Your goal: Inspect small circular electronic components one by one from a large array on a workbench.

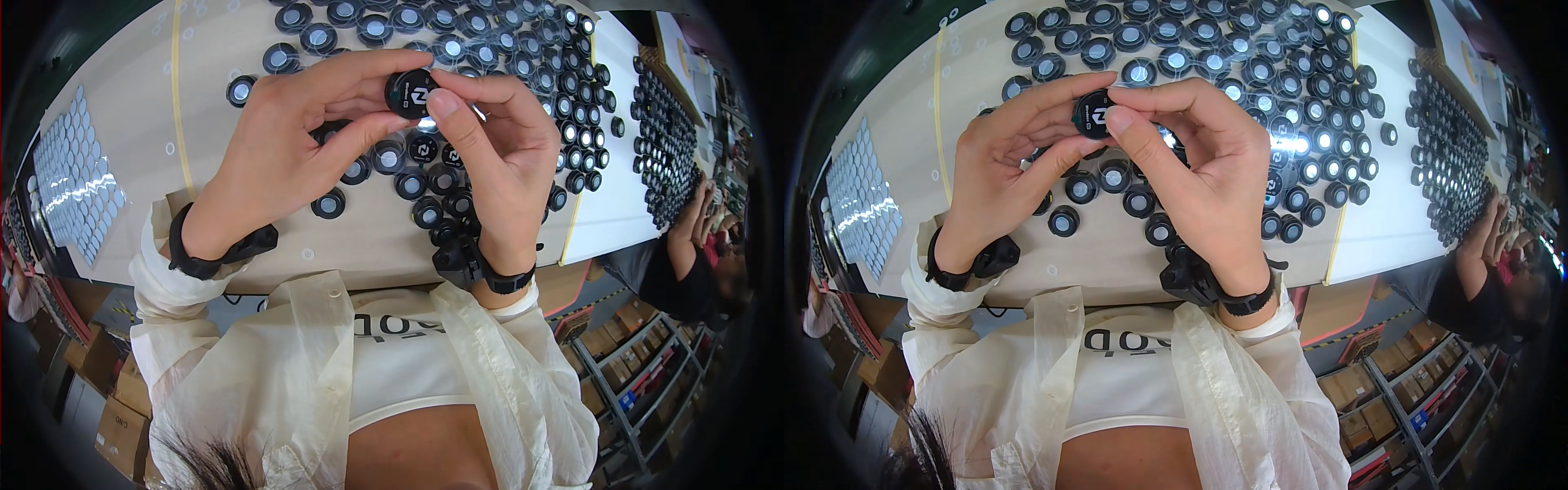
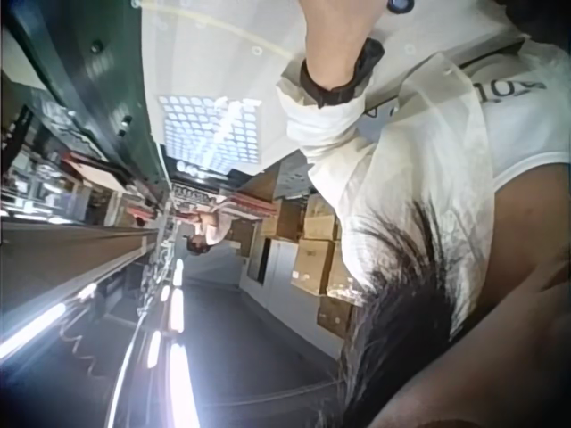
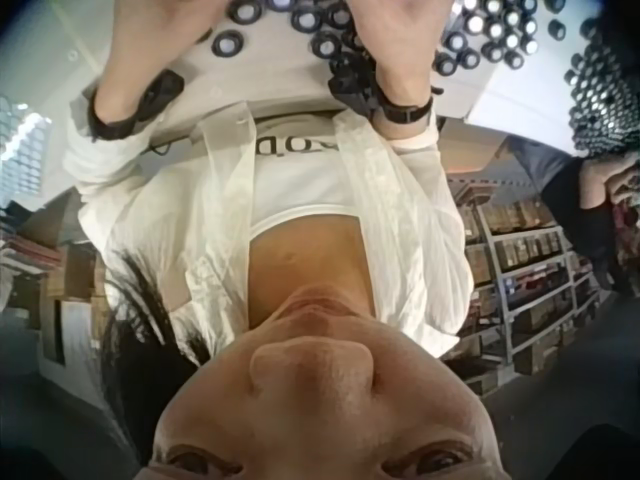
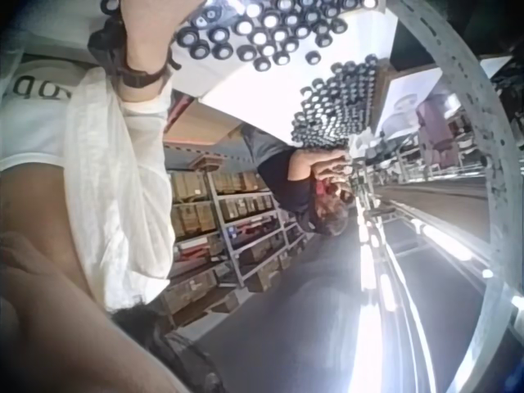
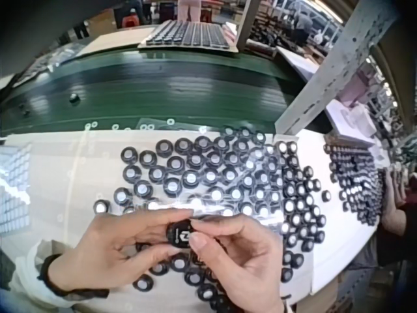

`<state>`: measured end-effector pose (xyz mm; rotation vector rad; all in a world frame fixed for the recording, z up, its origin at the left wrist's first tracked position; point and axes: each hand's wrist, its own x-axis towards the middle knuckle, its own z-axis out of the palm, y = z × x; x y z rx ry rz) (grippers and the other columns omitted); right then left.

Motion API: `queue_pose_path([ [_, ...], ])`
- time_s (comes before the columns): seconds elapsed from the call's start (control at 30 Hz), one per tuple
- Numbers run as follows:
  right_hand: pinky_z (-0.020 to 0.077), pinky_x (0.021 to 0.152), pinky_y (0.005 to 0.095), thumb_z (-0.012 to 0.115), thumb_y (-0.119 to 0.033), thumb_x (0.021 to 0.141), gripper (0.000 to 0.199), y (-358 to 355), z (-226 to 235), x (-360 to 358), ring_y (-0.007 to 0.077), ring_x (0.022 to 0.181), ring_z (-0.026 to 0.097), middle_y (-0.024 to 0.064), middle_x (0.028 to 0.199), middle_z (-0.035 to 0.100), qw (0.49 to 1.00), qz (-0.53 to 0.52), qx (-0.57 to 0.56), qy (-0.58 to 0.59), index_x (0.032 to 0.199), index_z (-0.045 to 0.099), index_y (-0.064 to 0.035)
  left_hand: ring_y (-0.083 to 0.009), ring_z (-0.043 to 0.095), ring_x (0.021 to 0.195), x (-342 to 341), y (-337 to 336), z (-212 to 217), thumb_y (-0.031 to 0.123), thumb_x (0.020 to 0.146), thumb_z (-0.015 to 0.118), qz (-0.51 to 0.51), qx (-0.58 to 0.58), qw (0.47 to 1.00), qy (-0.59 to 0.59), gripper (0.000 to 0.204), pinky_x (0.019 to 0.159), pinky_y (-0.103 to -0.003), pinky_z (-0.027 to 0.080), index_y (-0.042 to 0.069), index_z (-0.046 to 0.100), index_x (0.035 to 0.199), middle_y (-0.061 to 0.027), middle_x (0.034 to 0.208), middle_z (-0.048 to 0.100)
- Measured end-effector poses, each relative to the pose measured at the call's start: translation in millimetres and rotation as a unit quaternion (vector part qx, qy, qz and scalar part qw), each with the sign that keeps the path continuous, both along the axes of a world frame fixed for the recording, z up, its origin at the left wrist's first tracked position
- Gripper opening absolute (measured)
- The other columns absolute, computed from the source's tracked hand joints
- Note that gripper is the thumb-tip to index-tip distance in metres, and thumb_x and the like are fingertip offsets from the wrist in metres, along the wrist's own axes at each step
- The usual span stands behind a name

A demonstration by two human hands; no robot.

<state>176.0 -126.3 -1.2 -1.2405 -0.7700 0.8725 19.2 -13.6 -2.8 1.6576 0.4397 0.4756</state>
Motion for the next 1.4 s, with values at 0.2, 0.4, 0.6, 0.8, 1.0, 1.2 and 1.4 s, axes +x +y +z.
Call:
queue_pose_path([
  [0.2,0.0546,0.085,0.0261,0.074,0.002,0.088,0.016,1,-3,-3,0.0145,0.092,0.068,0.0109,0.098,0.071,0.999,-0.027,-0.004,-0.026,0.102,0.071,0.0063,-0.0181,0.069,0.106,-1,-3,-1,-0.008,0.09,0.065,0.022,0.056,0.998,0.033,0.046,0.095,-0.031,0.057,-0.002,0.058,0.136,-0.0151,0.124,0.068],
  [0.4,0.0532,0.08,0.0289,0.078,-0.002,0.082,0.016,2,-15,2,0.0198,0.092,0.068,0.011,0.097,0.073,0.973,-0.048,0.016,-0.225,0.098,0.076,0.0008,-0.0163,0.069,0.106,-1,-1,-3,-0.008,0.09,0.065,0.019,0.096,0.994,0.056,0.047,0.093,-0.029,0.056,0.0,0.058,0.136,-0.0135,0.121,0.07],
  [0.6,0.0522,0.081,0.0318,0.076,-0.003,0.081,0.03,8,-6,1,0.026,0.09,0.067,0.0125,0.097,0.072,0.935,-0.024,-0.008,-0.353,0.111,0.074,-0.0033,-0.0183,0.062,0.118,5,17,-11,-0.008,0.093,0.061,0.016,0.013,1.0,0.017,0.045,0.1,-0.032,0.051,-0.004,0.053,0.137,-0.014,0.131,0.063],
  [0.8,0.0518,0.079,0.0312,0.071,-0.002,0.084,0.03,-11,0,28,0.0233,0.088,0.068,0.0115,0.096,0.072,0.942,-0.031,-0.039,-0.332,0.114,0.072,-0.0039,-0.0249,0.067,0.1,33,83,23,0.019,0.088,0.071,-0.006,0.106,0.994,0.003,0.046,0.088,-0.036,0.054,-0.002,0.061,0.128,-0.0178,0.115,0.068],
  [1.0,0.0514,0.073,0.0344,0.073,-0.002,0.081,0.023,-32,22,52,0.026,0.081,0.065,0.0126,0.09,0.068,0.867,0.089,-0.182,-0.455,0.104,0.07,-0.0013,-0.0279,0.068,0.095,45,173,29,0.02,0.086,0.07,0.097,0.394,0.855,0.323,0.043,0.086,-0.035,0.054,-0.005,0.063,0.12,-0.0199,0.11,0.067],
  [1.2,0.0526,0.074,0.0361,0.077,-0.002,0.077,0.025,-25,7,57,0.029,0.082,0.066,0.0149,0.089,0.066,0.856,0.113,-0.202,-0.462,0.1,0.068,0.0009,-0.0384,0.053,0.124,59,122,-7,0.01,0.092,0.059,-0.076,0.577,0.807,0.097,0.041,0.108,-0.043,0.042,-0.003,0.058,0.13,-0.0254,0.13,0.057],
  [1.4,0.0527,0.067,0.0298,0.083,-0.006,0.073,0.022,-4,9,70,0.0188,0.074,0.066,0.007,0.082,0.071,0.844,0.172,-0.226,-0.455,0.092,0.073,-0.002,-0.0331,0.041,0.141,47,28,-19,0.018,0.096,0.057,-0.203,0.489,0.844,0.089,0.049,0.115,-0.046,0.034,-0.002,0.05,0.14,-0.0212,0.148,0.045],
])
